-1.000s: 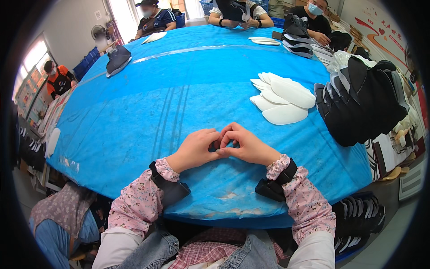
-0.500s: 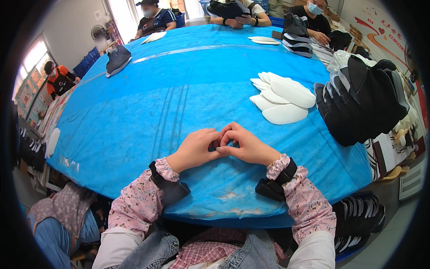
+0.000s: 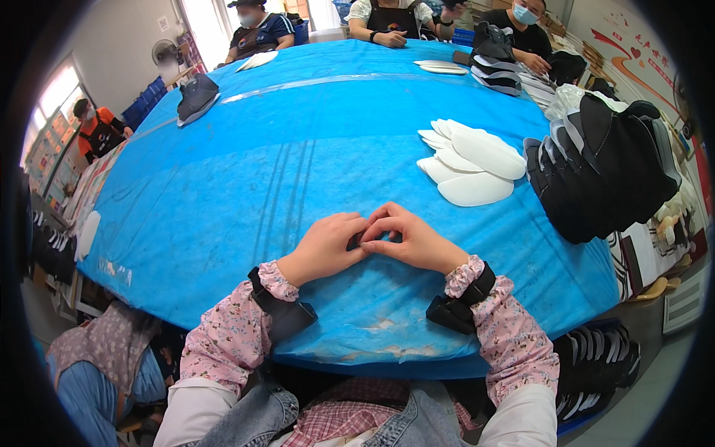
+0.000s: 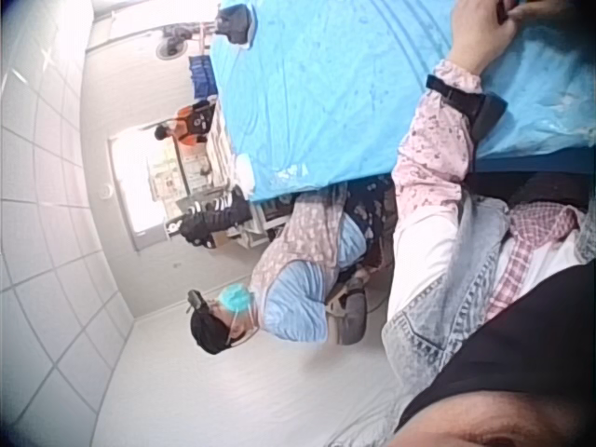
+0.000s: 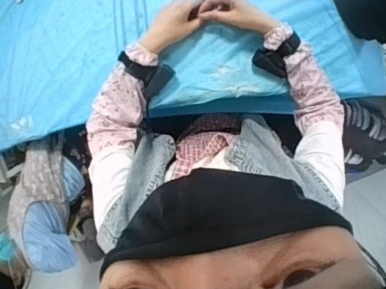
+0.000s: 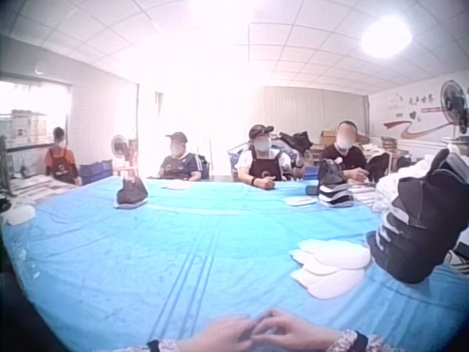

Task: The person holds and aligns small white shoe components on a table, pressing them together with their fingers.

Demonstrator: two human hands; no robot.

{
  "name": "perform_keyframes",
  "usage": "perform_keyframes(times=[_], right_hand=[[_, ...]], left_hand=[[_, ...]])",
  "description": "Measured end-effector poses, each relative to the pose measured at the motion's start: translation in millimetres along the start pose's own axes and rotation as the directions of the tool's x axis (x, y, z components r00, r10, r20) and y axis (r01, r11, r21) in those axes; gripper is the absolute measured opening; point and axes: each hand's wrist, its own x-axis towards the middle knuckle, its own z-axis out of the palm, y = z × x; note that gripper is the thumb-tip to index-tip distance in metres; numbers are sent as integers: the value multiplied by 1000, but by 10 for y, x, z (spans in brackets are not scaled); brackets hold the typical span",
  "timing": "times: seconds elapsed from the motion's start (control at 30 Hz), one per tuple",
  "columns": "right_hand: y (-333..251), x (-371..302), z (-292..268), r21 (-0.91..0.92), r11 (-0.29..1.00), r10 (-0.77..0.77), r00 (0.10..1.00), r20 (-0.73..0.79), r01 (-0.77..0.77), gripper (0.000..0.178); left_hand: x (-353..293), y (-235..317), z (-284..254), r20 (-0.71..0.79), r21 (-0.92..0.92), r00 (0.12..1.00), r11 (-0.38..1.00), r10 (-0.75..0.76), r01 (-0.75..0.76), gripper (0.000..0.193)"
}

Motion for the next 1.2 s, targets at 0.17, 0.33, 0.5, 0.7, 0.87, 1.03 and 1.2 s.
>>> perform_keyframes(times=[0.17, 0.33, 0.5, 0.7, 0.87, 1.03, 1.2], right_hand=[[2, -5, -9, 5, 1000, 5, 1000, 5, -5, 14], [-17, 2, -4, 15, 1000, 3, 1000, 9, -3, 14], [-20, 7, 70, -9, 997, -82, 985, -150, 82, 13], [-190, 5, 61, -241, 942, -294, 924, -244, 236, 11], [-227, -3, 91, -19, 977, -210, 955, -211, 210, 12], [-223, -12, 122, 179, 975, -98, 976, -193, 133, 15], [-288, -17, 111, 46, 981, -183, 976, -117, 189, 16]], left_hand=[[2, 7, -4, -1, -5, 1000, 1000, 2, -2, 17], [-4, 19, -20, 12, 11, 1000, 1000, -12, 12, 17], [18, 46, -32, -31, -49, 999, 998, -39, 37, 20], [26, 41, -65, 135, -240, 957, 929, -255, 282, 27], [29, -34, 16, 317, -752, 936, 562, -153, 346, 26], [34, -21, -18, 365, -731, 916, 559, -165, 392, 24], [22, 19, -92, 377, -658, 914, 652, -149, 378, 23]])
